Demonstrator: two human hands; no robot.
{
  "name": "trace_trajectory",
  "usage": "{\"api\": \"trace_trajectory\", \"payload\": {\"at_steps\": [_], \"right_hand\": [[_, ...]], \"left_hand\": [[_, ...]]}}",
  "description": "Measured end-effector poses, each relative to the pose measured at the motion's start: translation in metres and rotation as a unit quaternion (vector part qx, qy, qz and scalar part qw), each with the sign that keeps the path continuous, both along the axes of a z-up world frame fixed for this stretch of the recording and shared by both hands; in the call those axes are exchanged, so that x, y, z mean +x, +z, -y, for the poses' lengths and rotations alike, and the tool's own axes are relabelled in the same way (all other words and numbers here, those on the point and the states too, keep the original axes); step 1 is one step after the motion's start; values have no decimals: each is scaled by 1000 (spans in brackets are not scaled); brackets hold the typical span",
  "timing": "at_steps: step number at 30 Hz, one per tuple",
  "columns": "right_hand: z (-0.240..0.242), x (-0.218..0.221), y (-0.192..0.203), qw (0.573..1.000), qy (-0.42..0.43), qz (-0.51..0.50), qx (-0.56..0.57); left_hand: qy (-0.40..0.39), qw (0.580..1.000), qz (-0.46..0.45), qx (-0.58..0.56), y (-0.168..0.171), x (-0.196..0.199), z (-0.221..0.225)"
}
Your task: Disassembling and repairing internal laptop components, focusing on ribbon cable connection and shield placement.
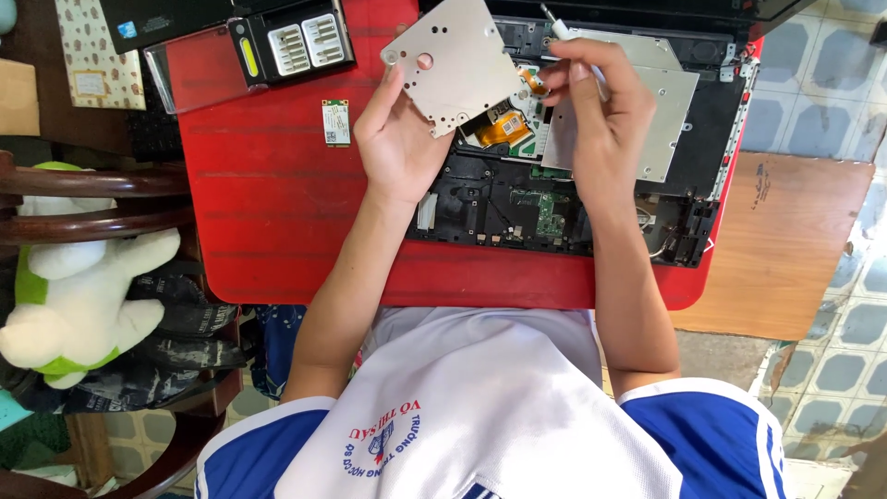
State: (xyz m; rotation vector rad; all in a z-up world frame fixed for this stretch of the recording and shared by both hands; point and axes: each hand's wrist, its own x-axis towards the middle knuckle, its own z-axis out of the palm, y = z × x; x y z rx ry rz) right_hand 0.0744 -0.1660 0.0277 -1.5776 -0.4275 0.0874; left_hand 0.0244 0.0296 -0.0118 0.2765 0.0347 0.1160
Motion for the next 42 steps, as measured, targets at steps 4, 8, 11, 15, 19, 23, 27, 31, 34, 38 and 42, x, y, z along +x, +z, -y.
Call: {"api": "trace_trajectory", "payload": {"at_steps": [4,8,11,15,19,23,27,31,34,38,42], "right_hand": [[-1,1,-1,999,26,9,-23],[-6,-3,-3,997,56,-25,-48],[-7,-3,-4,996,51,-32,-59],[-5,0,-8,996,44,-29,-71],[-4,2,-10,996,33,-11,-78],[-3,0,-12,996,36,1,-80],[-2,0,-15,995,29,27,-95],[-2,0,-14,996,34,31,-73],[1,0,-13,995,29,45,-80],[4,1,-14,993,26,70,-90],[3,1,-13,992,32,71,-99]], "left_hand": [[1,999,-29,35,-13,-2,1],[9,996,-53,66,-19,-3,4],[1,996,-34,78,-24,-4,5],[-5,995,-31,90,-19,-5,6],[6,991,-16,135,-12,-5,8],[20,979,-6,204,0,-8,8],[17,977,10,212,0,-9,7],[25,975,19,220,3,-10,7],[29,973,8,230,4,-10,9],[31,971,11,238,3,-11,10],[29,970,19,239,-5,-9,10]]}}
